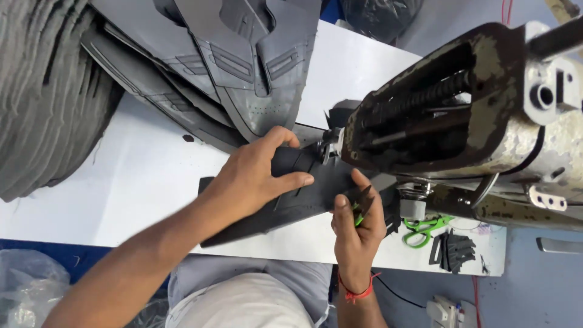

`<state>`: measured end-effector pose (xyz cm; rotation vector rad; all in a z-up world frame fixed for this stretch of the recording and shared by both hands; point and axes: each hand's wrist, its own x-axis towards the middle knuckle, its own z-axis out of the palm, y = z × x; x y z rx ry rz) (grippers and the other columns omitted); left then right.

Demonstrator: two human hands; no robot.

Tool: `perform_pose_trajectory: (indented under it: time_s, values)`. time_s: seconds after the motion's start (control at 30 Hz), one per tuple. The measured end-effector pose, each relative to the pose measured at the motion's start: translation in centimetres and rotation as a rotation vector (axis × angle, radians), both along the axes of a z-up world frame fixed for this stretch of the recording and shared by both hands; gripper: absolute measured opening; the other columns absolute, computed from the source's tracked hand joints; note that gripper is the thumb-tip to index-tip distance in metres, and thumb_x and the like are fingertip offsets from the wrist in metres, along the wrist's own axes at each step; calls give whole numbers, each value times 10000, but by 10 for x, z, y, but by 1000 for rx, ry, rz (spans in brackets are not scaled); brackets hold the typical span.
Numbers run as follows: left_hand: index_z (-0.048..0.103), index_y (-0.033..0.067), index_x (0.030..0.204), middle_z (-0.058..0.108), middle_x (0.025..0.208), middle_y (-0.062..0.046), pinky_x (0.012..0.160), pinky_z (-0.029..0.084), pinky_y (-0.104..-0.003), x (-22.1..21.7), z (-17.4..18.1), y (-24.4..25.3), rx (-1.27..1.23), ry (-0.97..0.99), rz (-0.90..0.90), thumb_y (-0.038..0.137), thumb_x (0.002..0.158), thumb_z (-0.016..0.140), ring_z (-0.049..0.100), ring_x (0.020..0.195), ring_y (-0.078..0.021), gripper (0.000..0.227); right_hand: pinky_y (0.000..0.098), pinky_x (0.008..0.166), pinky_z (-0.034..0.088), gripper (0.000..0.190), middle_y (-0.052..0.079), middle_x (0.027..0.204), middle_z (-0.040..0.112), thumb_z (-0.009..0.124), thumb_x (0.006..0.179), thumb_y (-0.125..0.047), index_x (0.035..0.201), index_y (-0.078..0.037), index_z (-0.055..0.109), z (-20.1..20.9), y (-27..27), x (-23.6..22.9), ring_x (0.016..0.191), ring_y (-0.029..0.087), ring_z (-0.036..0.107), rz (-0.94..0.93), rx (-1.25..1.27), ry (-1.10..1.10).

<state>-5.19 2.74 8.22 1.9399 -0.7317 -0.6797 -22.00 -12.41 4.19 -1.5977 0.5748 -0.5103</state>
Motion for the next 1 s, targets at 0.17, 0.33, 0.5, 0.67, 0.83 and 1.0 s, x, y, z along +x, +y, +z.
perform_pose_trajectory:
  time_s: [0.17, 0.33, 0.5, 0.67, 0.83, 1.0]
  values:
    - [569, 109, 1196, 711, 973, -98, 715, 545, -423, -19, 1, -3, 47, 77, 213, 366, 784, 833, 716, 776, -310, 552, 184, 511, 323, 506, -37, 810, 546, 651, 1006, -76, 1483, 24, 512, 8, 5, 1, 621, 1, 419, 40, 45, 8]
    - [550, 76, 1196, 694, 1151, -126, 838, 533, -423, -23, -11, 0, -107, -81, 205, 330, 800, 836, 693, 1032, -318, 550, 189, 503, 336, 526, -32, 832, 583, 668, 976, -69, 1473, 6, 512, 6, 6, -2, 619, 5, 443, 23, -25, 81]
    - [535, 85, 1210, 673, 1191, -121, 869, 515, -435, -22, -8, -3, -75, -42, 177, 341, 786, 844, 670, 1084, -323, 584, 187, 509, 331, 524, -44, 875, 586, 681, 967, -69, 1462, 9, 527, 5, 2, 0, 630, 0, 435, 13, -57, 75]
    - [530, 85, 1229, 646, 1186, -111, 859, 532, -418, -26, -12, -10, -78, -25, 232, 320, 772, 844, 674, 1074, -308, 602, 190, 530, 364, 466, -59, 844, 573, 669, 997, -75, 1442, 15, 564, 2, -3, 6, 646, -4, 453, 28, -119, 58]
    - [512, 65, 1269, 615, 1235, -139, 881, 528, -417, -23, -17, -18, -145, -90, 249, 302, 791, 847, 652, 1125, -315, 631, 186, 518, 336, 428, -58, 805, 561, 662, 1006, -68, 1423, 4, 595, -5, -11, 16, 624, -4, 431, 14, -68, 19]
    - [504, 76, 1273, 602, 1227, -124, 873, 532, -412, -12, -11, -24, -100, -37, 257, 313, 769, 852, 655, 1106, -294, 657, 186, 507, 323, 342, -48, 772, 595, 662, 1001, -83, 1334, -13, 644, -8, -18, 28, 607, -2, 437, -1, -21, 14]
